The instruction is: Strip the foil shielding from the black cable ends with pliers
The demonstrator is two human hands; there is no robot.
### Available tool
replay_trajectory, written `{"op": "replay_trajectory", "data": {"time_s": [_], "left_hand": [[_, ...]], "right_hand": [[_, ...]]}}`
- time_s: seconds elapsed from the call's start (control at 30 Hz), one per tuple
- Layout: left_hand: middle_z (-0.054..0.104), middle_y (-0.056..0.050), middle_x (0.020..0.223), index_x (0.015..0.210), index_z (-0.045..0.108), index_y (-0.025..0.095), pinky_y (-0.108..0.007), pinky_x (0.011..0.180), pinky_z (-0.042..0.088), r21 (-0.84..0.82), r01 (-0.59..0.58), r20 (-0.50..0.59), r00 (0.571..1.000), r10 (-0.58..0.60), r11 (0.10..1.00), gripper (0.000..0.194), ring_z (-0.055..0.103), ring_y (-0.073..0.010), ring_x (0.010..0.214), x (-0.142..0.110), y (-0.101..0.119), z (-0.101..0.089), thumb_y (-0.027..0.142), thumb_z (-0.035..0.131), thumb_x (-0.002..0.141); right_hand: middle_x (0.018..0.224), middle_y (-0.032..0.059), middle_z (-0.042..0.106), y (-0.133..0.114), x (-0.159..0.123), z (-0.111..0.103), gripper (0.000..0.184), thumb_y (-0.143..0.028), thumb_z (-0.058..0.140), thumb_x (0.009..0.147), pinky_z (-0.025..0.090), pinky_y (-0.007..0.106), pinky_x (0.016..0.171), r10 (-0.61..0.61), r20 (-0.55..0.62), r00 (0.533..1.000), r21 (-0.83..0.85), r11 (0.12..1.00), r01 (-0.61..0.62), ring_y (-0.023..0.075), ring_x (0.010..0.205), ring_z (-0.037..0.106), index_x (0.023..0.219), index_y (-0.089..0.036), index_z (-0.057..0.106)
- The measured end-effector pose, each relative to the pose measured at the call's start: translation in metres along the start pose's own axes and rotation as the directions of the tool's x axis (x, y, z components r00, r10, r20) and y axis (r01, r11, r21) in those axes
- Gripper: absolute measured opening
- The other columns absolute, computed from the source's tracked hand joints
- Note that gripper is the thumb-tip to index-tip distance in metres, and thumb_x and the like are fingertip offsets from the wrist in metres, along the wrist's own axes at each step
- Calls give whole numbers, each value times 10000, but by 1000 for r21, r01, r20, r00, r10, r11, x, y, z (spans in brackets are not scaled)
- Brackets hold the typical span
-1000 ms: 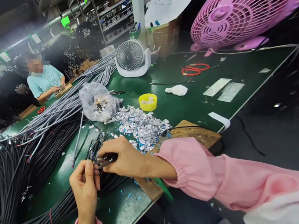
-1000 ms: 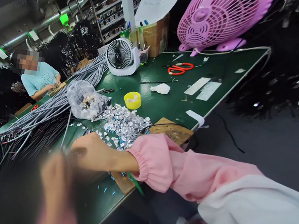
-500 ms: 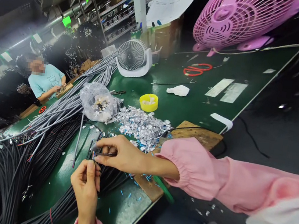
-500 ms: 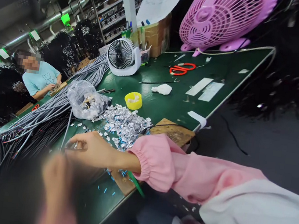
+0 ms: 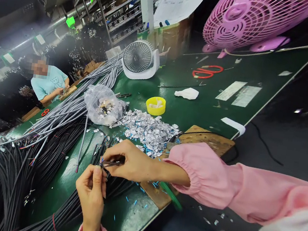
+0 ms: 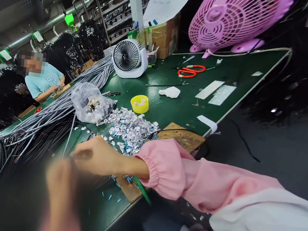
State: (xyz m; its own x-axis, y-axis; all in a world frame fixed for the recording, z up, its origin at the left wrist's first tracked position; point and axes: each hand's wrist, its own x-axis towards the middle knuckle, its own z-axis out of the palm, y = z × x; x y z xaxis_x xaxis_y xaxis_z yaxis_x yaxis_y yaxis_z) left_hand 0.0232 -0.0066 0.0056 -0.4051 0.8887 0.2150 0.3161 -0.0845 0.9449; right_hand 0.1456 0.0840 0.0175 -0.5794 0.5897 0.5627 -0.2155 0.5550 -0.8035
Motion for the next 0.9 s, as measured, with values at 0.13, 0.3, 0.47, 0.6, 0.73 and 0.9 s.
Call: {"op": "replay_trajectory", "data": {"time_s": [0.13, 0.3, 0.47, 0.6, 0.73, 0.9], "left_hand": [[400, 31, 455, 559, 490, 174, -198, 321, 246, 0, -5, -13, 1000, 5, 1000, 436, 322, -60, 341, 0, -1, 0, 547, 494, 784], [346, 44, 443, 534, 433, 189, -184, 308, 225, 33, -54, -93, 994, 57, 998, 430, 273, -54, 337, 3, 1, -2, 525, 496, 794], [390, 17, 458, 507, 434, 188, -197, 310, 247, 91, -92, -31, 995, 95, 992, 470, 311, -67, 347, 2, 2, 0, 557, 467, 796], [389, 15, 437, 514, 463, 188, -212, 322, 254, 105, -110, 7, 994, 110, 988, 446, 321, -77, 346, 1, 1, -1, 525, 475, 806], [366, 18, 420, 504, 470, 190, -222, 337, 249, 103, -103, 52, 994, 98, 989, 451, 303, -80, 352, 0, 1, -3, 515, 460, 817], [409, -1, 458, 501, 470, 190, -224, 363, 278, 119, -83, 96, 993, 71, 989, 463, 353, -94, 402, 0, 4, -4, 545, 461, 798]], "right_hand": [[494, -41, 507, -1, -2, 0, 90, -105, 563, 636, 326, 154, 454, -13, 27, 1000, -46, 999, 14, 42, 466, 401, 623, -102, 652], [529, -30, 533, -3, -2, 0, 90, -70, 565, 623, 344, 151, 467, -5, 43, 999, -59, 998, 8, 46, 491, 432, 620, -98, 650], [547, -25, 543, -6, 2, -3, 239, -293, 640, 696, 362, 176, 465, 144, -106, 984, 8, 990, -144, 59, 478, 438, 832, -100, 673], [631, 10, 611, -5, 0, -3, 165, -206, 655, 691, 386, 186, 521, 15, -2, 1000, -88, 996, -15, 75, 539, 496, 813, -99, 685], [668, 19, 636, -4, -1, -2, 104, -179, 606, 745, 399, 186, 549, -33, -5, 999, -71, 997, 33, 79, 561, 522, 767, -112, 683], [621, 15, 609, -6, -1, -3, 176, -234, 573, 788, 377, 177, 521, -32, -7, 999, -41, 999, 32, 73, 541, 493, 709, -104, 662]]}}
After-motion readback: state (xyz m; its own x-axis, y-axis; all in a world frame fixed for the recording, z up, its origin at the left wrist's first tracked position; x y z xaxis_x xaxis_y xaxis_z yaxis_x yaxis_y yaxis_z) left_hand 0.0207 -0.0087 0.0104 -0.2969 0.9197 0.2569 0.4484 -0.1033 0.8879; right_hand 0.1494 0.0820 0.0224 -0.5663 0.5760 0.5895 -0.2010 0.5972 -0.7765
